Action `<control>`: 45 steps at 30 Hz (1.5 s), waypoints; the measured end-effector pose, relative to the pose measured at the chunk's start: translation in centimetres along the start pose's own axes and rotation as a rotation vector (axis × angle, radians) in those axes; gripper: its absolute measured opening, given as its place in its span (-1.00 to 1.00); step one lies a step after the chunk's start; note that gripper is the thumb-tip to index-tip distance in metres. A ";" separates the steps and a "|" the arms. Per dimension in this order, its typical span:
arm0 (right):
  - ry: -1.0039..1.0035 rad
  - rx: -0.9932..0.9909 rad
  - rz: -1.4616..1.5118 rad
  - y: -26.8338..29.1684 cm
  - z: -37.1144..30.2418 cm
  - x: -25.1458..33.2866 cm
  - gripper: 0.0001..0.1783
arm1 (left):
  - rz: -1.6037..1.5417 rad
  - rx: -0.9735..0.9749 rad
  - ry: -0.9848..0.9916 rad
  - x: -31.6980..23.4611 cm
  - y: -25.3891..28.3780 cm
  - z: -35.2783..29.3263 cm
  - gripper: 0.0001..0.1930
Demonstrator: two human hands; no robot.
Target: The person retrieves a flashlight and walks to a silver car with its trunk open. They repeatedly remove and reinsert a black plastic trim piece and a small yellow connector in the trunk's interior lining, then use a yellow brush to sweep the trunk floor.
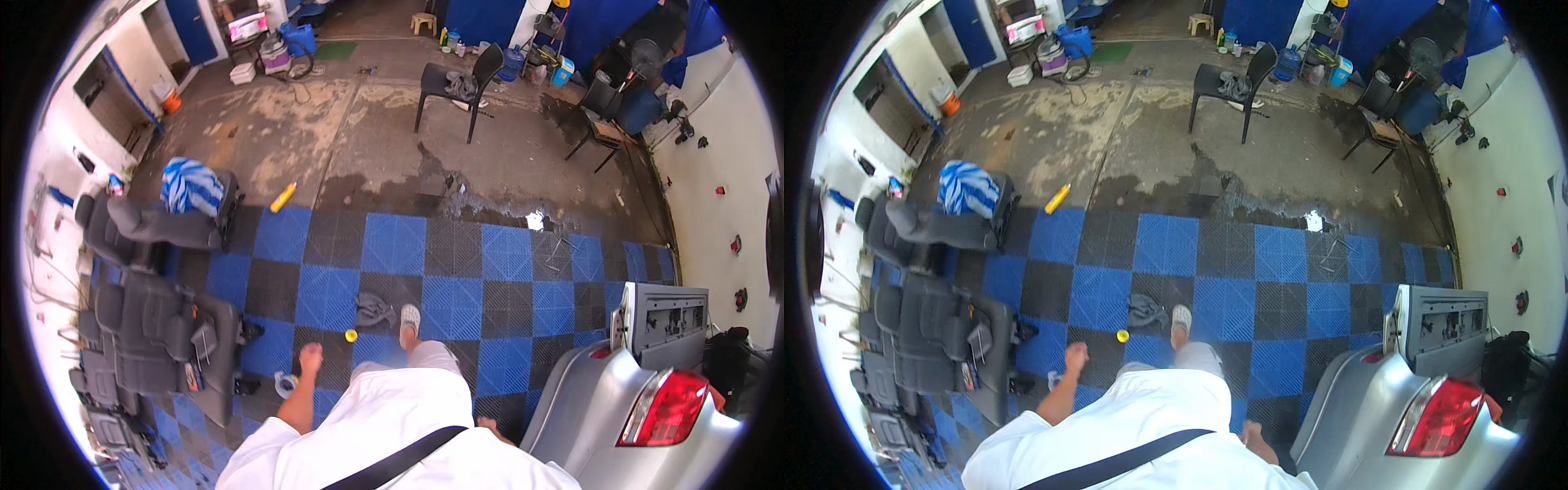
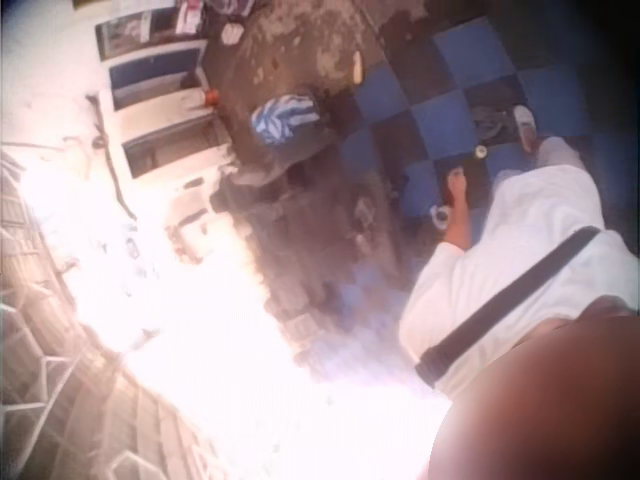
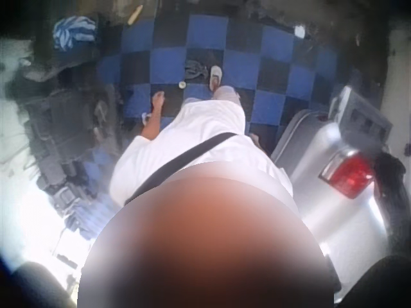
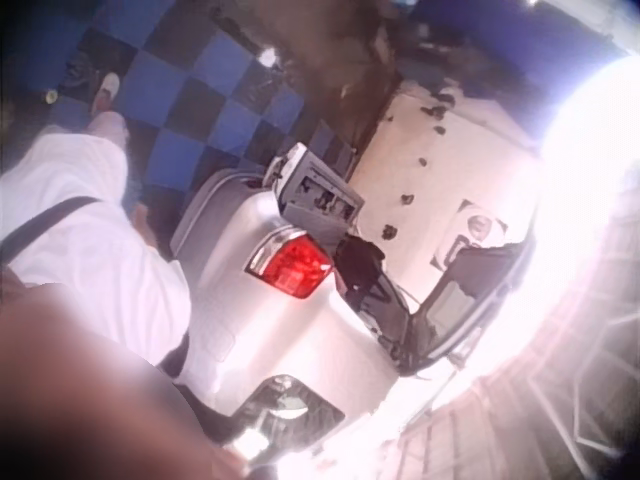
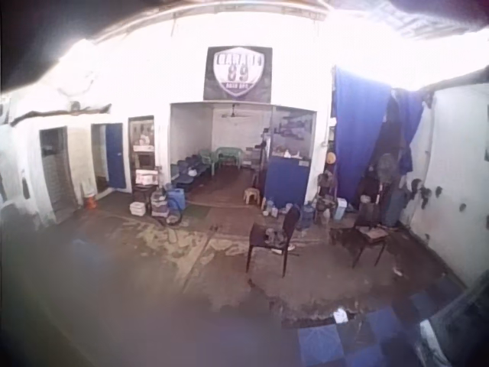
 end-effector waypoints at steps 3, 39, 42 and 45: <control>0.222 0.026 0.056 -4.7 2.3 17.7 -0.68 | 0.639 0.401 -0.254 -1.3 -3.9 -1.3 -0.57; 0.467 0.047 -0.455 -47.4 3.8 144.8 -0.62 | 0.319 0.138 0.439 -75.3 -24.8 87.6 -0.63; 0.876 -0.027 -0.420 -57.2 0.6 170.1 -0.53 | 0.404 0.222 0.425 -79.9 -26.8 91.4 -0.60; 1.228 0.099 -0.164 -66.9 -5.9 192.2 -0.47 | 0.399 0.227 0.425 -85.6 -28.7 98.4 -0.57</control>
Point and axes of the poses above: each hand's wrist, its own z-axis towards the middle knuckle, its own y-axis out of the back of the hand, x = y × z, the point moved 3 cm from there along z, towards the middle knuckle, and after that the axes turned 3 degrees about -z, right-handed, at the moved point
